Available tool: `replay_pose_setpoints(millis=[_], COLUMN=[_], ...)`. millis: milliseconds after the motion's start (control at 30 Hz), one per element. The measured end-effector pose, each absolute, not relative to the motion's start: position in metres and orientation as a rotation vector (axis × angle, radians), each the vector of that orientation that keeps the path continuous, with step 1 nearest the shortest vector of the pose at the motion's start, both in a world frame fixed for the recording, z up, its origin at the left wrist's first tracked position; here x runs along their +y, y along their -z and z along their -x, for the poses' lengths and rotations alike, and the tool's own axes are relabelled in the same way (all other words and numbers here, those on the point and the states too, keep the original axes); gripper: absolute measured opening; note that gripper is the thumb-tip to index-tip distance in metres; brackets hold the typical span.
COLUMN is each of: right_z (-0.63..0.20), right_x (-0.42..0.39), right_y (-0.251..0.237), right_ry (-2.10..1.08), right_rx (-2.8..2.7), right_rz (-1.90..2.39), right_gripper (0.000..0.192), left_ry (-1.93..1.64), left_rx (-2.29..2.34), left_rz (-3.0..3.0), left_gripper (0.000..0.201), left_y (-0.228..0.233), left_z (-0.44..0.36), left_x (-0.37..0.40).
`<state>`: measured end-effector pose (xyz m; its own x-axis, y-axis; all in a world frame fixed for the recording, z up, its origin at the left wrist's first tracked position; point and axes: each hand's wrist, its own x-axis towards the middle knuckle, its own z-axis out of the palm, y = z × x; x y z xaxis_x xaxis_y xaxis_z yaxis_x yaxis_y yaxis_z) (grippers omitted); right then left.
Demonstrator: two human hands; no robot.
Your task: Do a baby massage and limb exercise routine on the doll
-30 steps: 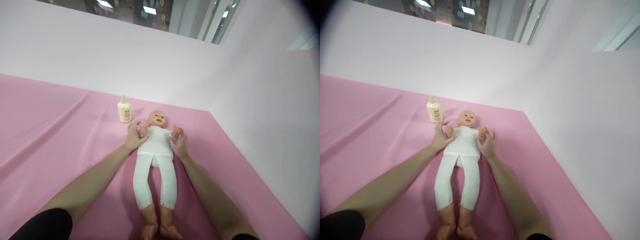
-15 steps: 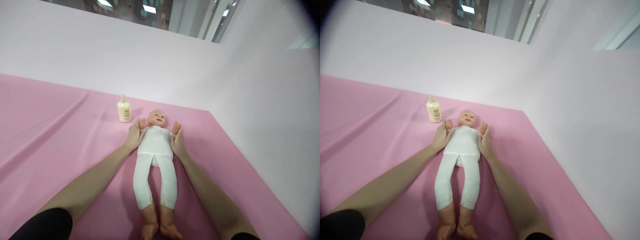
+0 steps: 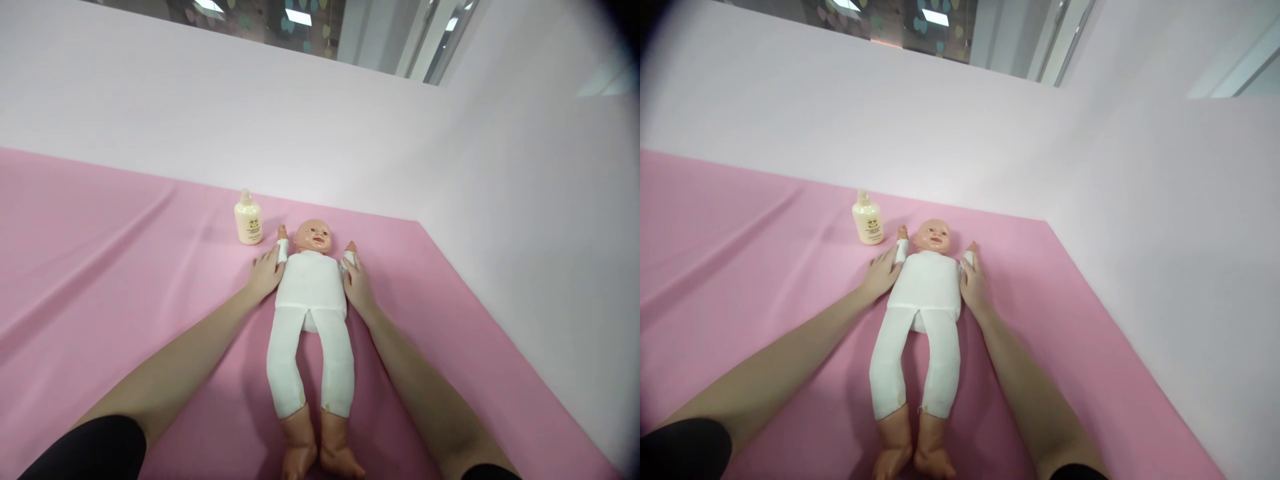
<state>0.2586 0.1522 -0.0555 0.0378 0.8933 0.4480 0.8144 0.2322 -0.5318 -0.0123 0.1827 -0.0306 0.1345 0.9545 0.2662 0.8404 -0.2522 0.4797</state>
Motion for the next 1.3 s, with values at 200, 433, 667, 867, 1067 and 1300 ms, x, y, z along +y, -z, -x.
replay_pose_setpoints(millis=[200,433,667,867,1067,1300], right_z=[-0.259,-0.251,-0.246,-0.247,-0.249,-0.262], right_x=[0.154,0.144,0.136,0.143,0.151,0.161], right_y=[0.055,0.043,0.045,0.05,0.052,0.065], right_ry=[-0.241,0.12,0.194,0.073,-0.018,-0.186], right_rx=[-1.739,-1.606,-1.777,-1.773,-1.75,-1.717], right_rz=[1.504,1.202,1.086,1.187,1.398,1.433], right_gripper=[0.043,0.075,0.082,0.069,0.065,0.063], left_ry=[-0.739,-1.259,-1.287,-1.303,-1.172,-0.893], left_rx=[1.765,1.539,1.203,1.357,1.552,1.703], left_rz=[-2.114,-2.142,-2.454,-2.33,-2.321,-2.272], left_gripper=[0.049,0.085,0.087,0.074,0.068,0.055], left_y=[0.03,0.029,0.033,0.036,0.045,0.043], left_z=[0.016,0.014,0.013,0.01,0.011,0.014], left_x=[0.184,0.18,0.177,0.182,0.19,0.19])
